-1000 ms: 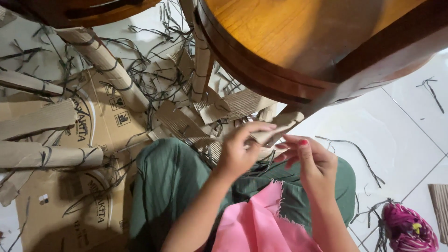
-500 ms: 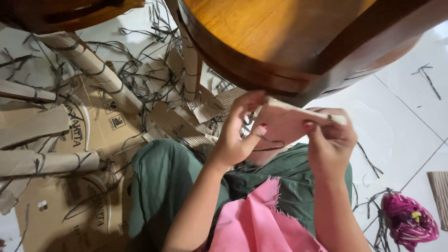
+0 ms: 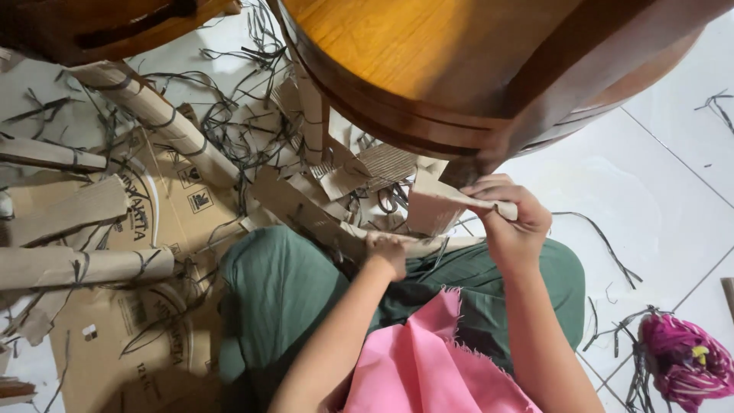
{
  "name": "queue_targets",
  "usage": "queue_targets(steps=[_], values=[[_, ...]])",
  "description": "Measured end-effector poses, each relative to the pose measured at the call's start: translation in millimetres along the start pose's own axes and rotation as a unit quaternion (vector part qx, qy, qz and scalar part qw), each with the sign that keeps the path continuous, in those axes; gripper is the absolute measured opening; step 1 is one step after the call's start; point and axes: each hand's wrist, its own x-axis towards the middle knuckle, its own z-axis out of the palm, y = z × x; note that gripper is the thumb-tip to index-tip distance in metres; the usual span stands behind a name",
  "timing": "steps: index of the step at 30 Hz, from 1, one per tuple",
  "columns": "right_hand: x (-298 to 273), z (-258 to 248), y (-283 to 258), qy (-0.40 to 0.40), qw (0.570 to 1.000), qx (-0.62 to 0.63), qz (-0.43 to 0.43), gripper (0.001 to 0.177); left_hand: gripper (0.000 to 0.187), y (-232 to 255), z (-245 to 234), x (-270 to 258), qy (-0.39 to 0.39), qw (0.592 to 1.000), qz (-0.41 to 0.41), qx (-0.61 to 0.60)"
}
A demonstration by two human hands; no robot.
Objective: Wrapping cardboard around the legs and frame of wooden chairs and securing the wrapping with plastic ties.
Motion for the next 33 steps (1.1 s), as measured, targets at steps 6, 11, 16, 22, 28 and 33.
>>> queue_targets(steps=[6, 11, 16, 22, 28, 33], values=[[-5.1, -19.8, 14.7, 0.004, 0.999, -0.045, -0.007, 0.015, 0.069, 14.4, 38.7, 20.5, -0.09, 0.988, 0.044, 0.121], [-14.0, -13.9, 10.0, 0.006, 0.993, -0.115, 0.032, 0.012, 0.086, 19.3, 20.2, -2.0, -0.128, 0.991, 0.014, 0.035], [-22.6, -25.5, 26.3, 0.005, 0.988, -0.148, 0.046, 0.014, 0.065, 16.1, -20.2, -36.6, -0.12, 0.993, 0.018, 0.0], [-11.9, -26.0, 33.4, 0.037, 0.986, -0.156, 0.041, 0.021, 0.044, 7.8, -84.2, -98.8, 0.112, 0.967, 0.055, -0.223], [-13.4, -27.6, 50.8, 0.058, 0.976, -0.21, 0.0, 0.036, 0.041, 43.3, -125.8, -121.2, 0.541, 0.638, 0.22, -0.501], [-5.7, -21.4, 33.8, 0.083, 0.968, -0.237, 0.0, 0.042, 0.018, 62.9, -135.7, -107.7, 0.598, 0.535, 0.232, -0.55]])
